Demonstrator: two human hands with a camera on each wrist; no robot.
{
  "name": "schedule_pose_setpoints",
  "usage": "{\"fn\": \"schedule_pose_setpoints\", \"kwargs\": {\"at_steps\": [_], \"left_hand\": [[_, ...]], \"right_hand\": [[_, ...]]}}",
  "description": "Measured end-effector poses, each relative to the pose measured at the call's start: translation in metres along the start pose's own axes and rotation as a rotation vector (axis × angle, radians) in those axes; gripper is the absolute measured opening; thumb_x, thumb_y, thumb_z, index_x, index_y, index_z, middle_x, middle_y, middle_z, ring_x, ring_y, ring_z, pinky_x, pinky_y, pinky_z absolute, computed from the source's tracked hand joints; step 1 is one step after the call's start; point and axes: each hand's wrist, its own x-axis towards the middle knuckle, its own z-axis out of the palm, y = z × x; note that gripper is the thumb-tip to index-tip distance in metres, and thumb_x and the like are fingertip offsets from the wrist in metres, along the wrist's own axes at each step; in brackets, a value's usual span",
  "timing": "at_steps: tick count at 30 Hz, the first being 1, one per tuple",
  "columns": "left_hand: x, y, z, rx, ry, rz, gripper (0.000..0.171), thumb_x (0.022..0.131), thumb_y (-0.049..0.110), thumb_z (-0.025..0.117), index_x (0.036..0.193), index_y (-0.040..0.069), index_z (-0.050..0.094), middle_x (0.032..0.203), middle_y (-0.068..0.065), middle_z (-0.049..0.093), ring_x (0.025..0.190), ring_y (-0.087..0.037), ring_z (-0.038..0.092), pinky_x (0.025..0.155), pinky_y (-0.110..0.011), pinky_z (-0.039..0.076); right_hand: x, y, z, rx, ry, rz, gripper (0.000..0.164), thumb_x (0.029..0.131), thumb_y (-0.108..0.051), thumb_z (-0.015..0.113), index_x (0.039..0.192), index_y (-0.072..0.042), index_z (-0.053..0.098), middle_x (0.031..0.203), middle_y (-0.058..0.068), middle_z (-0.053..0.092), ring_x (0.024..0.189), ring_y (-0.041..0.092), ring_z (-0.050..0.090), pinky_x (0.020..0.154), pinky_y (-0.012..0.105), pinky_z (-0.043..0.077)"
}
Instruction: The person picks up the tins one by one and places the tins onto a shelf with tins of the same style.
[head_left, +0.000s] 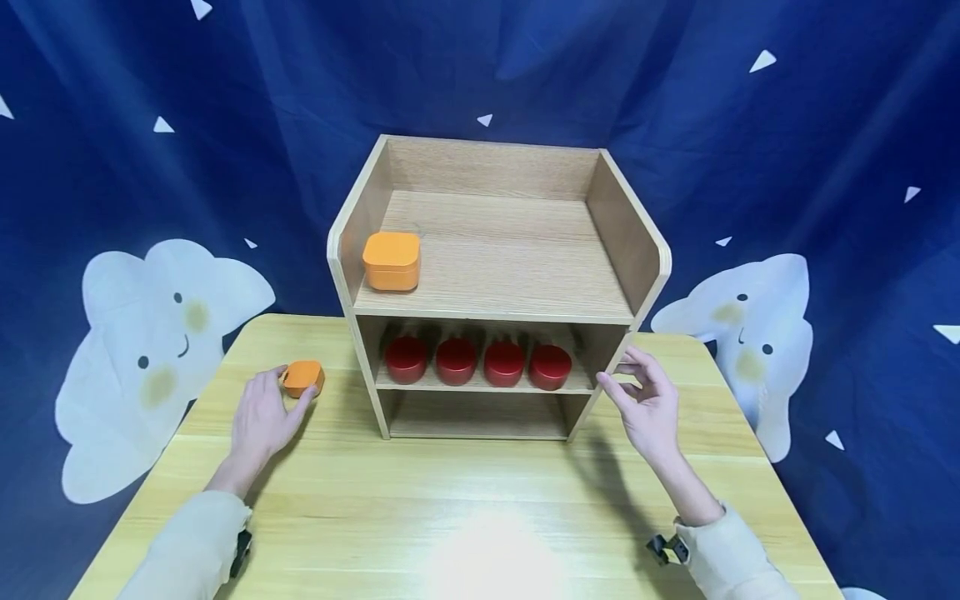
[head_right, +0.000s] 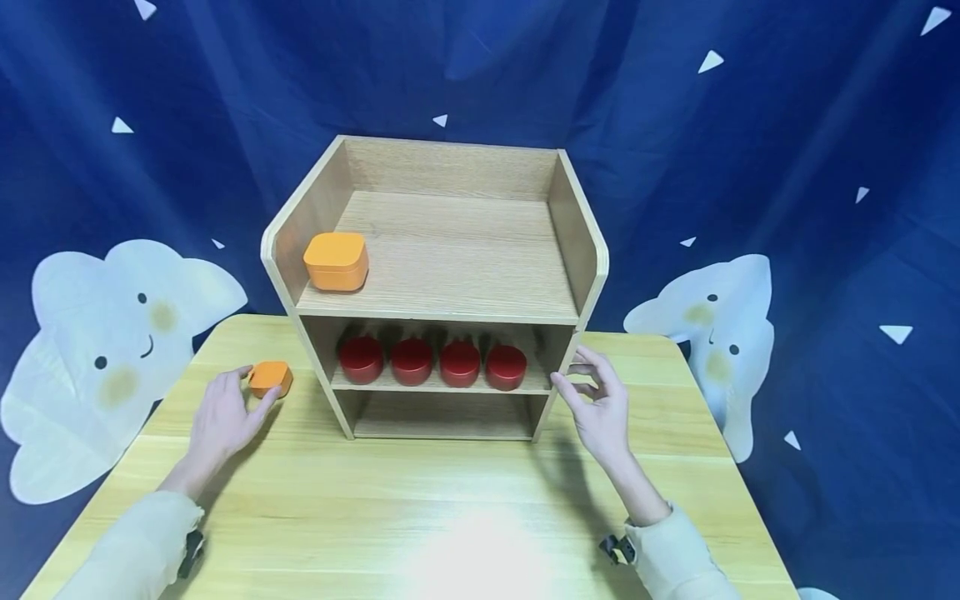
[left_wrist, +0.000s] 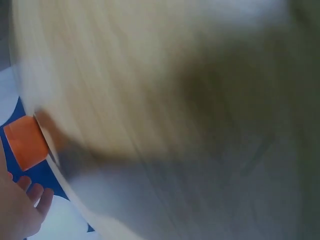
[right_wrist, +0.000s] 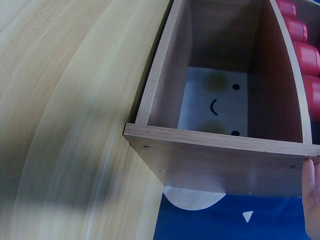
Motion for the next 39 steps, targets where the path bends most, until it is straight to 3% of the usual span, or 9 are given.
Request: {"fn": "schedule_pose_setpoints", "kwargs": {"at_steps": [4, 8, 14, 31, 39], "left_hand": [[0.006, -0.004, 0.004, -0.044, -0.061, -0.116, 0.082, 0.103, 0.051, 0.058, 0.151, -0.012, 0.039, 0.141, -0.039, 0.05, 0.127, -0.054, 0.05, 0.097, -0.067, 0.049], [0.008, -0.006, 0.009, -0.075, -0.071, -0.176, 0.085, 0.101, 0.054, 0.059, 0.152, -0.012, 0.038, 0.141, -0.038, 0.051, 0.13, -0.053, 0.048, 0.101, -0.067, 0.047], [0.01, -0.003, 0.014, -0.087, -0.066, -0.195, 0.088, 0.098, 0.056, 0.062, 0.15, -0.012, 0.041, 0.138, -0.037, 0.055, 0.131, -0.055, 0.049, 0.106, -0.067, 0.044], [0.011, 0.006, 0.015, -0.056, -0.058, -0.296, 0.086, 0.096, 0.058, 0.064, 0.145, -0.01, 0.048, 0.137, -0.036, 0.057, 0.125, -0.052, 0.052, 0.096, -0.063, 0.049], [0.009, 0.004, 0.014, -0.031, -0.039, -0.298, 0.081, 0.094, 0.057, 0.067, 0.14, -0.009, 0.053, 0.128, -0.033, 0.061, 0.121, -0.049, 0.055, 0.095, -0.063, 0.05]], "right_hand": [[0.0, 0.002, -0.001, 0.014, -0.017, -0.023, 0.055, 0.081, 0.029, 0.066, 0.129, 0.003, 0.068, 0.111, -0.011, 0.074, 0.093, -0.002, 0.073, 0.076, 0.012, 0.059], [0.0, 0.003, -0.002, 0.017, -0.03, -0.033, 0.052, 0.082, 0.028, 0.066, 0.13, 0.007, 0.066, 0.111, -0.01, 0.075, 0.093, -0.001, 0.073, 0.076, 0.012, 0.059], [0.0, 0.002, -0.002, 0.001, -0.022, -0.021, 0.053, 0.081, 0.028, 0.067, 0.129, 0.006, 0.067, 0.11, -0.011, 0.074, 0.092, -0.002, 0.073, 0.076, 0.012, 0.059], [0.0, 0.001, -0.002, -0.022, -0.018, -0.007, 0.053, 0.081, 0.027, 0.068, 0.13, 0.007, 0.066, 0.111, -0.012, 0.075, 0.092, -0.002, 0.073, 0.076, 0.012, 0.059], [0.001, 0.001, -0.003, -0.019, -0.021, -0.002, 0.052, 0.082, 0.027, 0.068, 0.13, 0.007, 0.066, 0.11, -0.011, 0.074, 0.092, -0.001, 0.073, 0.075, 0.012, 0.059]]}}
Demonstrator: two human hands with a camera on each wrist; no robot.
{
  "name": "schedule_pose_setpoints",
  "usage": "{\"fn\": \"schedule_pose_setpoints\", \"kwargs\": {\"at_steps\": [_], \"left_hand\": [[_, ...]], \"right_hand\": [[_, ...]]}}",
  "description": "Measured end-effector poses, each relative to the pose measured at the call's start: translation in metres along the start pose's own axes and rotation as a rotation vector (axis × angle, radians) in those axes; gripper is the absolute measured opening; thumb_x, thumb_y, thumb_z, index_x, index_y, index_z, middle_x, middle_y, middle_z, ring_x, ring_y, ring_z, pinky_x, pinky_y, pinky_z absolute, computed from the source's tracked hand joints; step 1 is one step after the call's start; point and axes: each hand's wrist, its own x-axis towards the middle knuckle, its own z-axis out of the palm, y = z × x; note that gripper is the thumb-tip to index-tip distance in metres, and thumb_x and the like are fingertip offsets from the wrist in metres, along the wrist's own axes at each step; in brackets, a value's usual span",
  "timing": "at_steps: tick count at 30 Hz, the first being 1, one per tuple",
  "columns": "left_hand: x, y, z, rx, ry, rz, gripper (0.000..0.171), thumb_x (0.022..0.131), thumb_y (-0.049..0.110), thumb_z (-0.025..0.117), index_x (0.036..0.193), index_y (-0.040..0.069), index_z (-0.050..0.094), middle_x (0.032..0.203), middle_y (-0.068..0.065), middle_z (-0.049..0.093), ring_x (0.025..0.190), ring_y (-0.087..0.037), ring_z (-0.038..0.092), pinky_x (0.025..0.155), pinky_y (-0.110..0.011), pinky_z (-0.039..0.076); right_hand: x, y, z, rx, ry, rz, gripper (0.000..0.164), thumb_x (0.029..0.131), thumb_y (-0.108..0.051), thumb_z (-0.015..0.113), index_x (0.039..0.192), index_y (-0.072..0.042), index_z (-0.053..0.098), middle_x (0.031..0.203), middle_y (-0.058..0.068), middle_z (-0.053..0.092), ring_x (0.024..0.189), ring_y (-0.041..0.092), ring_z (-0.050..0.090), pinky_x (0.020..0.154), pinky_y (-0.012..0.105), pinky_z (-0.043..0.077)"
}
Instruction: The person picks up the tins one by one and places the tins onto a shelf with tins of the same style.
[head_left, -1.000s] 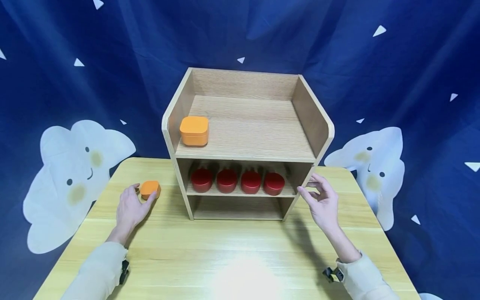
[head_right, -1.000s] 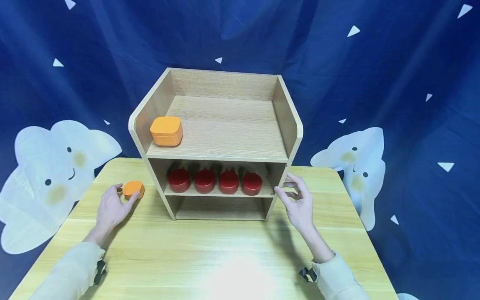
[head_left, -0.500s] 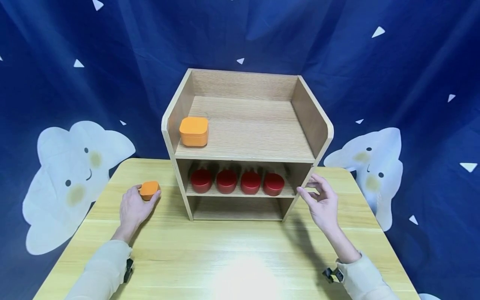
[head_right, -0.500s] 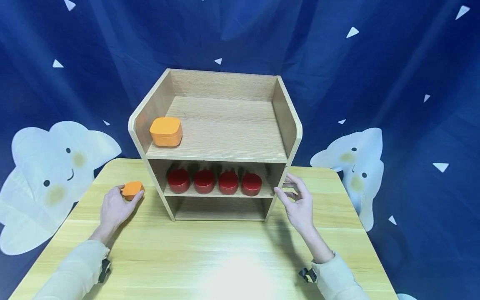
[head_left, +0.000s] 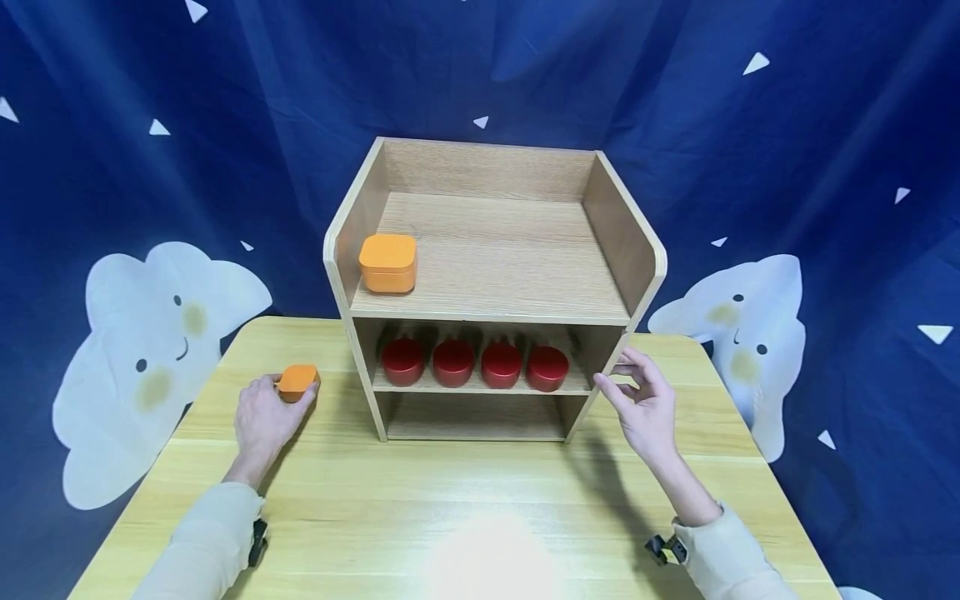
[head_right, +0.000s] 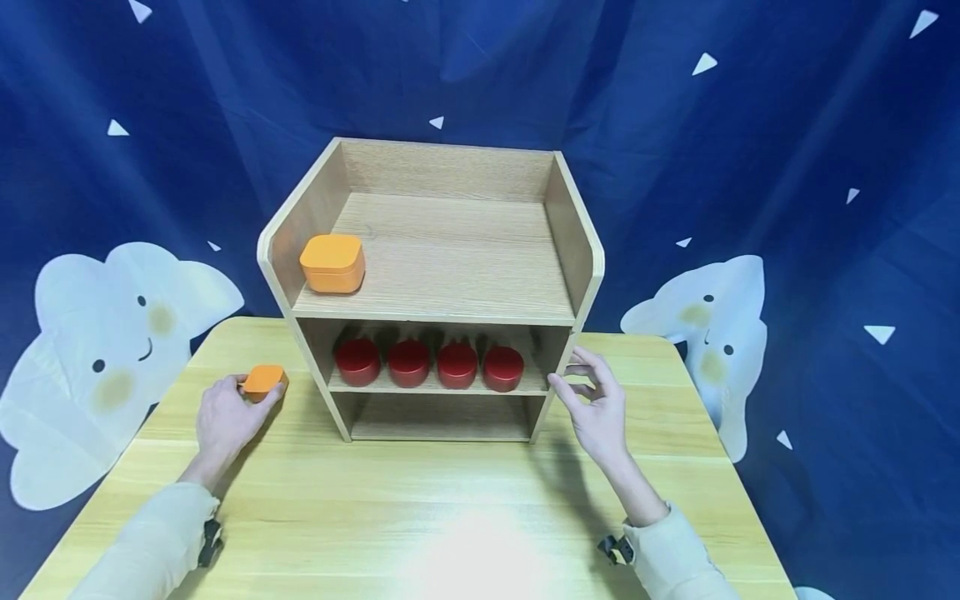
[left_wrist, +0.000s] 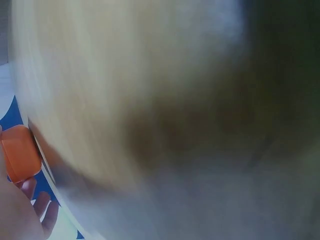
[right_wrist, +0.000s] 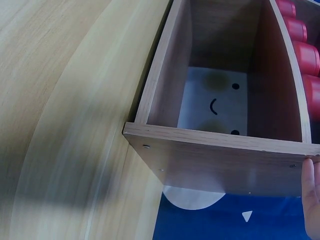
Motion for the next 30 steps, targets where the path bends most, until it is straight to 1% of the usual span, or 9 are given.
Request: {"fn": "schedule_pose_setpoints", "kwargs": {"at_steps": [5, 8, 11, 14, 18, 21, 27, 30], "left_hand": [[-0.004, -0.003, -0.002, 0.008, 0.029, 0.014, 0.08, 0.093, 0.058, 0.067, 0.138, -0.007, 0.056, 0.125, -0.032, 0.063, 0.117, -0.047, 0.056, 0.092, -0.061, 0.051], [-0.007, -0.001, -0.005, 0.002, 0.043, 0.021, 0.08, 0.092, 0.057, 0.068, 0.138, -0.007, 0.056, 0.126, -0.031, 0.063, 0.114, -0.046, 0.056, 0.089, -0.06, 0.051], [-0.011, 0.003, -0.009, -0.013, 0.054, 0.014, 0.079, 0.092, 0.057, 0.068, 0.138, -0.006, 0.056, 0.127, -0.03, 0.064, 0.114, -0.044, 0.056, 0.087, -0.058, 0.051], [-0.016, 0.009, -0.014, -0.034, 0.065, 0.01, 0.079, 0.092, 0.057, 0.069, 0.139, -0.005, 0.056, 0.129, -0.029, 0.064, 0.115, -0.043, 0.056, 0.089, -0.058, 0.05], [-0.023, 0.017, -0.019, -0.059, 0.092, 0.024, 0.077, 0.09, 0.056, 0.07, 0.139, -0.003, 0.058, 0.129, -0.026, 0.064, 0.116, -0.041, 0.056, 0.09, -0.057, 0.048], [-0.027, 0.022, -0.022, -0.071, 0.117, 0.038, 0.075, 0.089, 0.054, 0.071, 0.138, -0.002, 0.059, 0.128, -0.025, 0.065, 0.114, -0.04, 0.056, 0.089, -0.055, 0.048], [-0.038, 0.032, -0.029, -0.1, 0.155, 0.041, 0.073, 0.088, 0.052, 0.073, 0.137, 0.0, 0.06, 0.127, -0.023, 0.066, 0.112, -0.038, 0.055, 0.086, -0.053, 0.045], [-0.043, 0.038, -0.033, -0.128, 0.187, 0.05, 0.071, 0.087, 0.05, 0.074, 0.137, 0.001, 0.061, 0.125, -0.022, 0.066, 0.112, -0.037, 0.055, 0.086, -0.051, 0.044]], "right_hand": [[0.0, 0.0, 0.001, 0.002, 0.011, 0.008, 0.054, 0.081, 0.029, 0.067, 0.129, 0.005, 0.067, 0.11, -0.013, 0.074, 0.092, -0.003, 0.073, 0.076, 0.012, 0.059], [0.0, 0.0, 0.001, 0.001, 0.018, 0.01, 0.055, 0.08, 0.029, 0.066, 0.128, 0.003, 0.068, 0.11, -0.013, 0.074, 0.092, -0.004, 0.072, 0.076, 0.012, 0.059], [0.0, -0.001, 0.002, -0.005, 0.024, 0.012, 0.056, 0.08, 0.029, 0.066, 0.127, 0.0, 0.069, 0.109, -0.013, 0.074, 0.092, -0.004, 0.072, 0.076, 0.011, 0.059], [-0.001, -0.002, 0.002, -0.009, 0.027, 0.012, 0.057, 0.08, 0.029, 0.066, 0.127, -0.003, 0.07, 0.109, -0.014, 0.073, 0.093, -0.005, 0.072, 0.076, 0.011, 0.058], [-0.001, -0.002, 0.003, -0.005, 0.03, 0.013, 0.059, 0.08, 0.029, 0.066, 0.127, -0.007, 0.071, 0.109, -0.015, 0.072, 0.093, -0.005, 0.07, 0.076, 0.01, 0.058], [-0.001, -0.002, 0.003, -0.001, 0.032, 0.013, 0.06, 0.08, 0.029, 0.066, 0.127, -0.008, 0.071, 0.109, -0.015, 0.071, 0.093, -0.006, 0.07, 0.076, 0.01, 0.058], [-0.001, -0.002, 0.002, -0.027, 0.03, 0.009, 0.057, 0.08, 0.029, 0.067, 0.127, -0.005, 0.071, 0.109, -0.015, 0.072, 0.093, -0.006, 0.071, 0.076, 0.01, 0.058], [-0.001, -0.001, 0.002, -0.028, 0.029, 0.008, 0.056, 0.081, 0.029, 0.067, 0.127, -0.002, 0.07, 0.108, -0.015, 0.073, 0.092, -0.006, 0.071, 0.075, 0.01, 0.058]]}}
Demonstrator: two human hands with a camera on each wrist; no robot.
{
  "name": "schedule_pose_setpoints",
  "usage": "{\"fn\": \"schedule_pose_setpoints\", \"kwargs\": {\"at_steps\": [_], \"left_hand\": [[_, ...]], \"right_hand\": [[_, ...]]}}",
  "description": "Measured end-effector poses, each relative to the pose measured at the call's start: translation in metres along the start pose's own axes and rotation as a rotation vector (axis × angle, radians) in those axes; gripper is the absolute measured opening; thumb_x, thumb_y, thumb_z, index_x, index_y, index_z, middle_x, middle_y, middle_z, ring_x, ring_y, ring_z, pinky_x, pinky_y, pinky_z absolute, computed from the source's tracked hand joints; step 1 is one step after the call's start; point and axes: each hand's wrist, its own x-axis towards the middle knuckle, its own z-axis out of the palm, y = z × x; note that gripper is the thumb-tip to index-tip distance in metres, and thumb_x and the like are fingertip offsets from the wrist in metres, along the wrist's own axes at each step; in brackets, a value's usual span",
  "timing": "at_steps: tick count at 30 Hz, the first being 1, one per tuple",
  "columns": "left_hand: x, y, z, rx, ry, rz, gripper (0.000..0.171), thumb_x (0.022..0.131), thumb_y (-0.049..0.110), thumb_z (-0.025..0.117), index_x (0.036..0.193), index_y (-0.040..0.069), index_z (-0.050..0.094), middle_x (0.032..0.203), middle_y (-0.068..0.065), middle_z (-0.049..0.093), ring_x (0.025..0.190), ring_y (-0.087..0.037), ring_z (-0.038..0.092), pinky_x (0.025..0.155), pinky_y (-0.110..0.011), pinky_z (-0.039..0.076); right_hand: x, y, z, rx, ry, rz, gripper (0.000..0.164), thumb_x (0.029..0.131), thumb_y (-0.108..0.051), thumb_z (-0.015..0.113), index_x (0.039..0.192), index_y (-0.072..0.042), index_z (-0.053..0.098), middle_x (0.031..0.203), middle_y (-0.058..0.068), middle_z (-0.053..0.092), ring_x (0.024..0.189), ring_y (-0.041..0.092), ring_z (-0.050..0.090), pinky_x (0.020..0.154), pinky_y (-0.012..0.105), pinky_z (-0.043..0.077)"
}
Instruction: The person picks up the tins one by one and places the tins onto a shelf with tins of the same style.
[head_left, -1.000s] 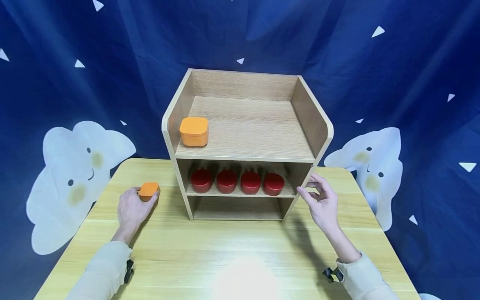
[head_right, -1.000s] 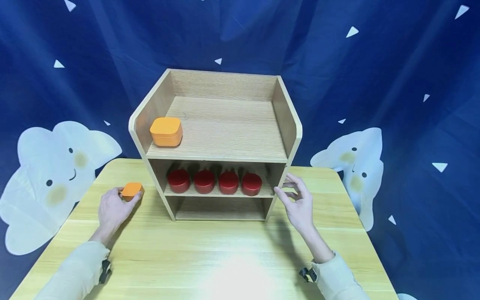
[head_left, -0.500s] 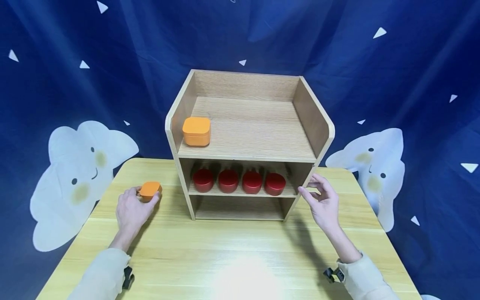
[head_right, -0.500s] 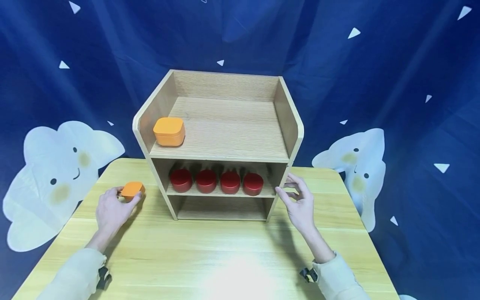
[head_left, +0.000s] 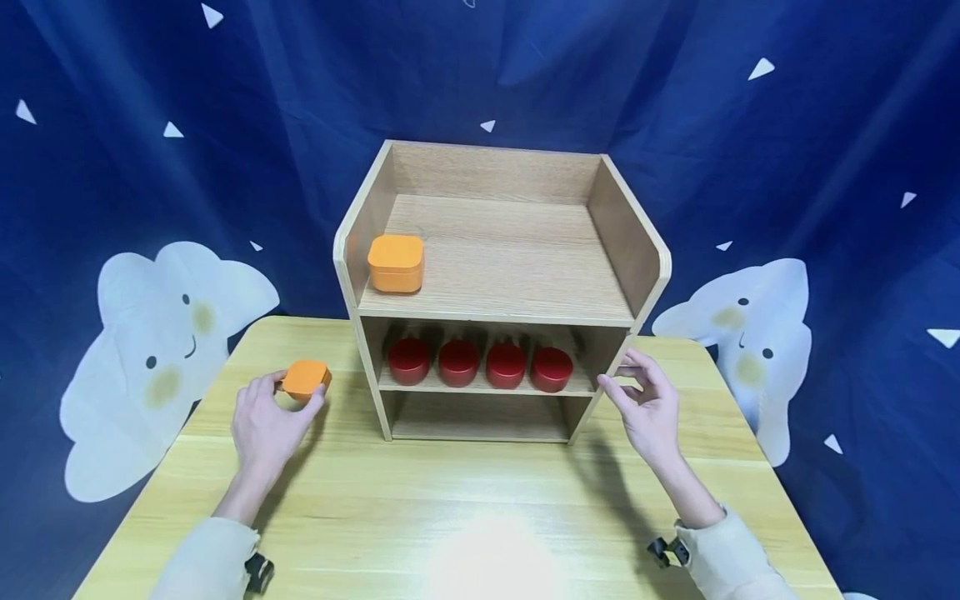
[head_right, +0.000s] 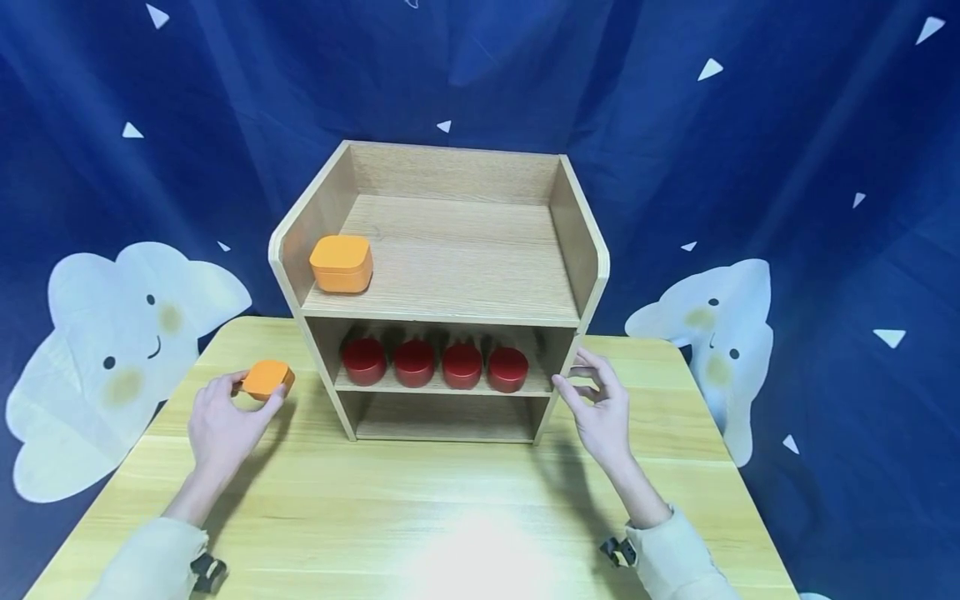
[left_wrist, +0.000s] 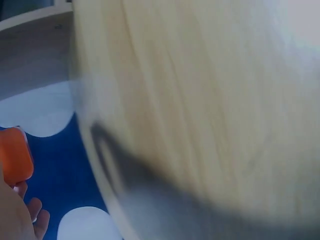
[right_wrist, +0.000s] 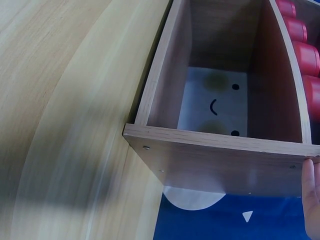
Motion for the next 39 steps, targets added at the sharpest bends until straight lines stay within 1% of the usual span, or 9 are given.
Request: {"fn": "schedule_pose_setpoints", "kwargs": {"at_steps": [7, 16, 21, 23, 25, 28, 30, 34, 39], "left_hand": [[-0.007, 0.019, -0.01, -0.094, 0.142, 0.069, 0.066, 0.082, 0.043, 0.08, 0.132, 0.002, 0.065, 0.117, -0.02, 0.069, 0.109, -0.037, 0.057, 0.085, -0.046, 0.041], [-0.016, 0.051, -0.031, -0.176, 0.245, 0.114, 0.063, 0.079, 0.036, 0.084, 0.129, 0.002, 0.067, 0.115, -0.02, 0.069, 0.109, -0.037, 0.057, 0.083, -0.043, 0.038], [-0.021, 0.064, -0.042, -0.233, 0.336, 0.192, 0.059, 0.076, 0.031, 0.085, 0.124, 0.0, 0.07, 0.111, -0.021, 0.069, 0.103, -0.034, 0.058, 0.083, -0.026, 0.035], [-0.021, 0.069, -0.045, -0.255, 0.378, 0.235, 0.06, 0.074, 0.031, 0.085, 0.122, -0.001, 0.071, 0.109, -0.022, 0.07, 0.099, -0.029, 0.057, 0.084, -0.018, 0.032], [-0.022, 0.074, -0.049, -0.279, 0.417, 0.268, 0.061, 0.072, 0.032, 0.084, 0.121, -0.002, 0.071, 0.107, -0.022, 0.071, 0.095, -0.017, 0.056, 0.085, -0.013, 0.03], [-0.024, 0.081, -0.055, -0.318, 0.471, 0.311, 0.064, 0.07, 0.035, 0.083, 0.119, -0.005, 0.071, 0.105, -0.026, 0.071, 0.098, 0.001, 0.048, 0.087, -0.012, 0.03], [-0.026, 0.087, -0.059, -0.34, 0.499, 0.332, 0.066, 0.07, 0.038, 0.082, 0.117, -0.007, 0.071, 0.104, -0.028, 0.07, 0.101, 0.008, 0.044, 0.088, -0.012, 0.031], [-0.03, 0.102, -0.067, -0.373, 0.557, 0.364, 0.069, 0.069, 0.042, 0.08, 0.115, -0.009, 0.071, 0.101, -0.031, 0.069, 0.1, 0.011, 0.045, 0.09, -0.012, 0.032], [-0.035, 0.125, -0.073, -0.42, 0.651, 0.396, 0.068, 0.066, 0.045, 0.079, 0.11, -0.008, 0.074, 0.095, -0.031, 0.069, 0.098, 0.008, 0.047, 0.089, -0.012, 0.034]], "right_hand": [[0.0, 0.002, -0.001, 0.027, -0.011, -0.01, 0.052, 0.082, 0.027, 0.068, 0.127, 0.002, 0.068, 0.105, -0.013, 0.075, 0.091, -0.003, 0.073, 0.074, 0.011, 0.058], [0.0, 0.003, 0.0, 0.035, -0.005, -0.014, 0.057, 0.08, 0.03, 0.066, 0.127, -0.004, 0.07, 0.107, -0.013, 0.073, 0.091, -0.005, 0.072, 0.074, 0.011, 0.058], [0.0, 0.003, 0.001, 0.035, -0.002, -0.01, 0.058, 0.08, 0.03, 0.066, 0.126, -0.006, 0.071, 0.108, -0.014, 0.073, 0.091, -0.005, 0.072, 0.074, 0.011, 0.058], [0.001, 0.002, 0.001, 0.037, -0.004, -0.011, 0.058, 0.08, 0.03, 0.066, 0.126, -0.005, 0.071, 0.109, -0.013, 0.073, 0.091, -0.004, 0.072, 0.074, 0.011, 0.058], [0.001, 0.002, 0.001, 0.033, -0.005, -0.013, 0.057, 0.08, 0.03, 0.066, 0.127, -0.003, 0.071, 0.109, -0.013, 0.073, 0.091, -0.004, 0.072, 0.074, 0.011, 0.058], [0.001, 0.002, 0.001, 0.027, -0.006, -0.014, 0.056, 0.08, 0.03, 0.066, 0.127, -0.002, 0.07, 0.109, -0.013, 0.073, 0.092, -0.004, 0.072, 0.074, 0.011, 0.058], [0.001, 0.002, 0.001, 0.026, -0.005, -0.013, 0.057, 0.08, 0.03, 0.066, 0.126, -0.004, 0.071, 0.109, -0.013, 0.073, 0.091, -0.005, 0.072, 0.074, 0.011, 0.058], [0.001, 0.003, 0.001, 0.037, -0.003, -0.011, 0.059, 0.08, 0.03, 0.066, 0.126, -0.006, 0.071, 0.109, -0.013, 0.073, 0.091, -0.005, 0.072, 0.074, 0.011, 0.058], [0.0, 0.003, 0.0, 0.049, -0.003, -0.007, 0.057, 0.081, 0.029, 0.066, 0.127, -0.005, 0.071, 0.109, -0.013, 0.072, 0.092, -0.005, 0.072, 0.075, 0.011, 0.058]]}}
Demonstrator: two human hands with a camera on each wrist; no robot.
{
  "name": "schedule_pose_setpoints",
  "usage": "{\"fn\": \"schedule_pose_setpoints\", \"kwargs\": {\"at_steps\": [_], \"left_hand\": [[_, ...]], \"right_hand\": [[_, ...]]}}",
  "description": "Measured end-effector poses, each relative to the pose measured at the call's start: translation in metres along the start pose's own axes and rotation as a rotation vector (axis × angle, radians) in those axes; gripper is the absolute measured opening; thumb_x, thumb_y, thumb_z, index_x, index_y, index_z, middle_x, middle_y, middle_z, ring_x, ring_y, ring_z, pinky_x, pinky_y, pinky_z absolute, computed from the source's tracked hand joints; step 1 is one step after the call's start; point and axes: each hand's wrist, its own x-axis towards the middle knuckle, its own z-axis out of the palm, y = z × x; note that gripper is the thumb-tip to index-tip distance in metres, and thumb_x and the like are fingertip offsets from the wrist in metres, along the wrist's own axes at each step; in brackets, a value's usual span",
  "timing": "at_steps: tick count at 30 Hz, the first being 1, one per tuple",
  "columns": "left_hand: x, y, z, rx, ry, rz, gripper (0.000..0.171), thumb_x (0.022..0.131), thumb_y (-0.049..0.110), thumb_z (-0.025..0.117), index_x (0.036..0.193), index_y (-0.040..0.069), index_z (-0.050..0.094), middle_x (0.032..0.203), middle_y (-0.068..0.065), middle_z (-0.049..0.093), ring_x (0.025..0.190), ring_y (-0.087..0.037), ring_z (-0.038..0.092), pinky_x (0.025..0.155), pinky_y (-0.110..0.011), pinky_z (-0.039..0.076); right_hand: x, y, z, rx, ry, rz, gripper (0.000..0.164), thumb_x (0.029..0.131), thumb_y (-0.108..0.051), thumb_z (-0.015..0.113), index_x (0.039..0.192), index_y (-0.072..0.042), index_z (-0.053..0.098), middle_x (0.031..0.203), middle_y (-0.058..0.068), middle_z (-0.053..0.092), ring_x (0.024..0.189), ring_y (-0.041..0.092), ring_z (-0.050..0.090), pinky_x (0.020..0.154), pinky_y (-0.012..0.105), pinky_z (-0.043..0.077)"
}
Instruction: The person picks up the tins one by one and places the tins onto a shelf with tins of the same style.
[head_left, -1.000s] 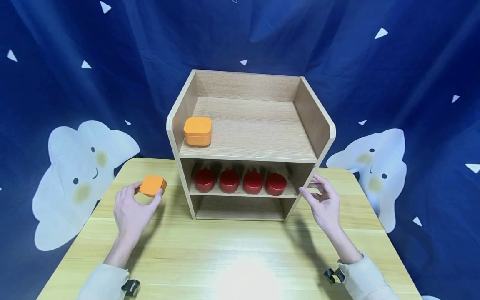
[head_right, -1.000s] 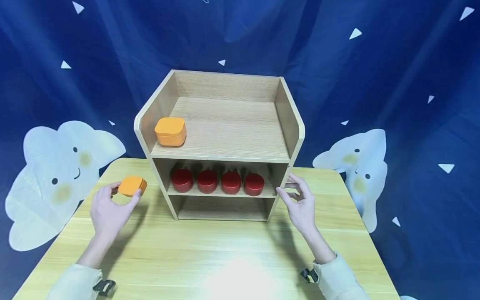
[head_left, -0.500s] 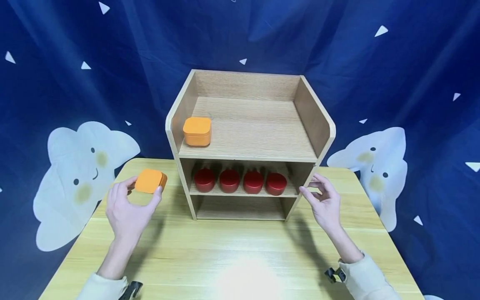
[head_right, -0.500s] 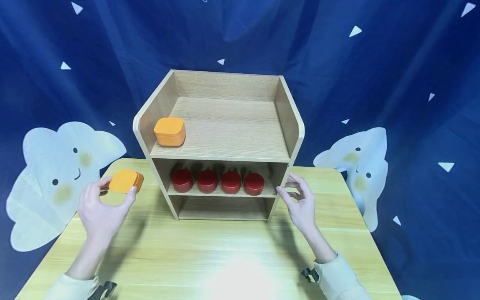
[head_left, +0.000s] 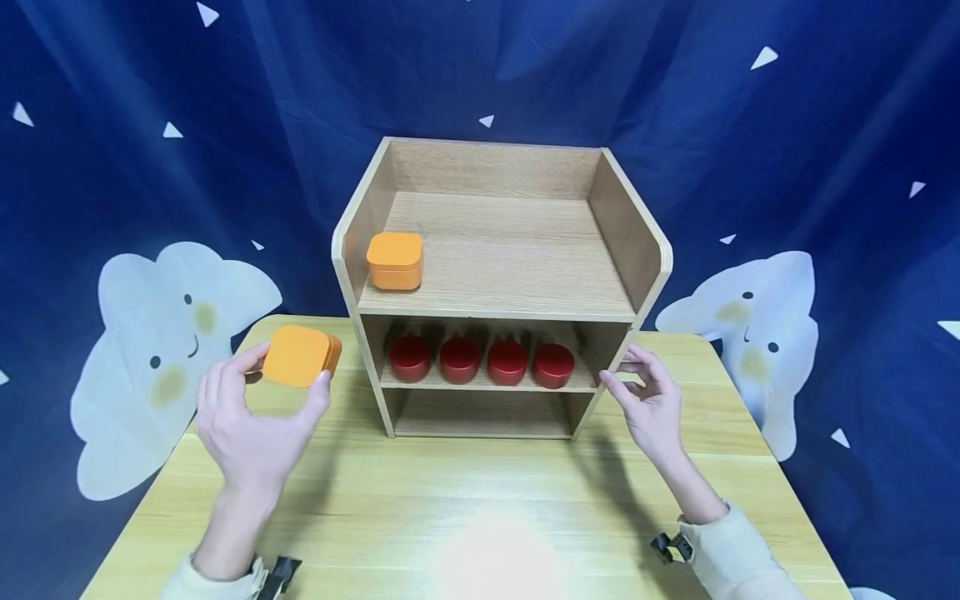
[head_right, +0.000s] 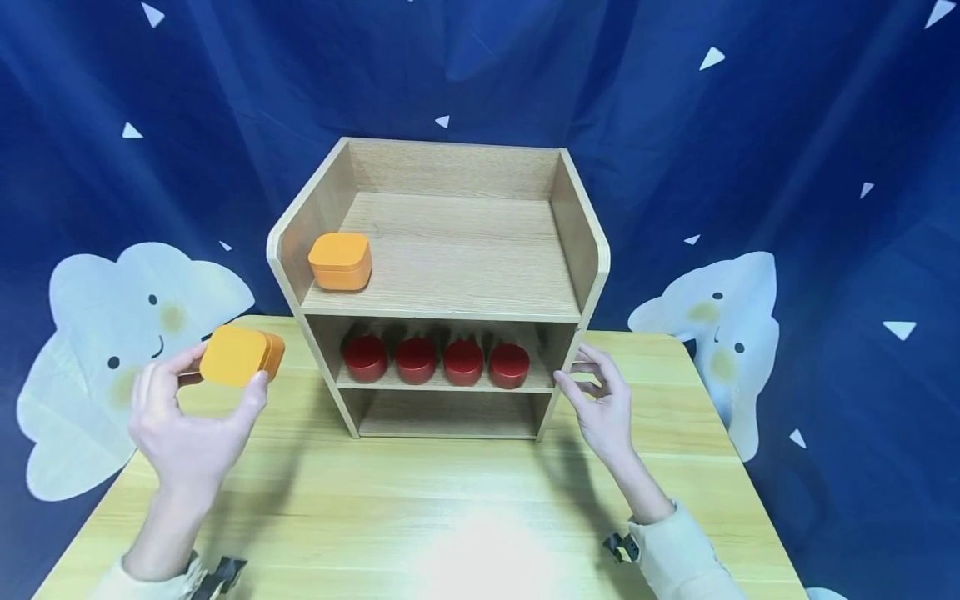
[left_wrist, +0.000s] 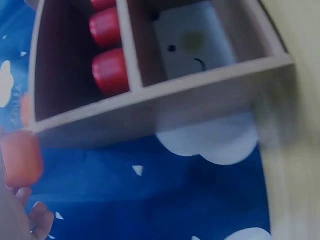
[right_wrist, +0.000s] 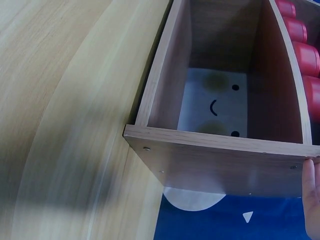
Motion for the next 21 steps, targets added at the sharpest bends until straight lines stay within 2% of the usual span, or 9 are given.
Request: {"fn": "schedule_pose_setpoints", "kwargs": {"at_steps": [3, 7, 10, 12, 14, 21], "left_hand": [[0.002, 0.015, 0.003, -0.034, 0.041, 0.014, 0.067, 0.066, 0.044, 0.079, 0.108, -0.009, 0.074, 0.093, -0.032, 0.068, 0.097, 0.008, 0.049, 0.088, -0.013, 0.036], [0.003, 0.035, 0.005, -0.067, 0.055, 0.031, 0.067, 0.066, 0.045, 0.08, 0.106, -0.009, 0.074, 0.093, -0.032, 0.07, 0.096, 0.003, 0.052, 0.088, -0.014, 0.038], [0.003, 0.05, 0.007, -0.063, 0.03, 0.054, 0.067, 0.068, 0.047, 0.08, 0.107, -0.007, 0.075, 0.094, -0.029, 0.072, 0.089, -0.014, 0.056, 0.089, -0.014, 0.037], [0.004, 0.059, 0.009, -0.057, 0.011, 0.071, 0.067, 0.07, 0.049, 0.079, 0.108, -0.006, 0.076, 0.094, -0.028, 0.072, 0.086, -0.028, 0.056, 0.089, -0.013, 0.036], [0.003, 0.067, 0.012, -0.058, -0.002, 0.092, 0.067, 0.072, 0.051, 0.078, 0.107, -0.005, 0.076, 0.092, -0.026, 0.072, 0.085, -0.038, 0.054, 0.088, -0.014, 0.034], [0.002, 0.089, 0.027, -0.092, -0.04, 0.167, 0.064, 0.079, 0.055, 0.077, 0.108, -0.001, 0.077, 0.095, -0.021, 0.074, 0.084, -0.038, 0.055, 0.082, -0.02, 0.035]], "right_hand": [[0.0, 0.0, -0.001, -0.004, 0.001, 0.002, 0.058, 0.081, 0.029, 0.066, 0.127, -0.005, 0.071, 0.11, -0.014, 0.071, 0.093, -0.005, 0.071, 0.076, 0.011, 0.058], [0.001, -0.001, 0.0, -0.014, -0.003, 0.0, 0.056, 0.081, 0.029, 0.066, 0.128, -0.002, 0.07, 0.11, -0.013, 0.072, 0.093, -0.004, 0.072, 0.076, 0.011, 0.058], [0.001, -0.001, 0.001, -0.019, -0.005, -0.001, 0.055, 0.081, 0.029, 0.067, 0.127, 0.001, 0.07, 0.109, -0.013, 0.073, 0.092, -0.004, 0.072, 0.075, 0.011, 0.059], [0.001, -0.001, 0.001, -0.023, -0.006, -0.003, 0.055, 0.081, 0.029, 0.066, 0.128, 0.001, 0.069, 0.109, -0.012, 0.073, 0.092, -0.004, 0.072, 0.075, 0.011, 0.059], [0.001, -0.001, 0.001, -0.027, -0.005, -0.003, 0.055, 0.081, 0.029, 0.066, 0.127, -0.001, 0.07, 0.109, -0.012, 0.073, 0.092, -0.004, 0.072, 0.075, 0.011, 0.058], [0.0, 0.0, 0.0, -0.016, 0.0, -0.008, 0.055, 0.08, 0.029, 0.066, 0.127, 0.002, 0.069, 0.109, -0.01, 0.074, 0.092, -0.004, 0.073, 0.075, 0.011, 0.059]]}}
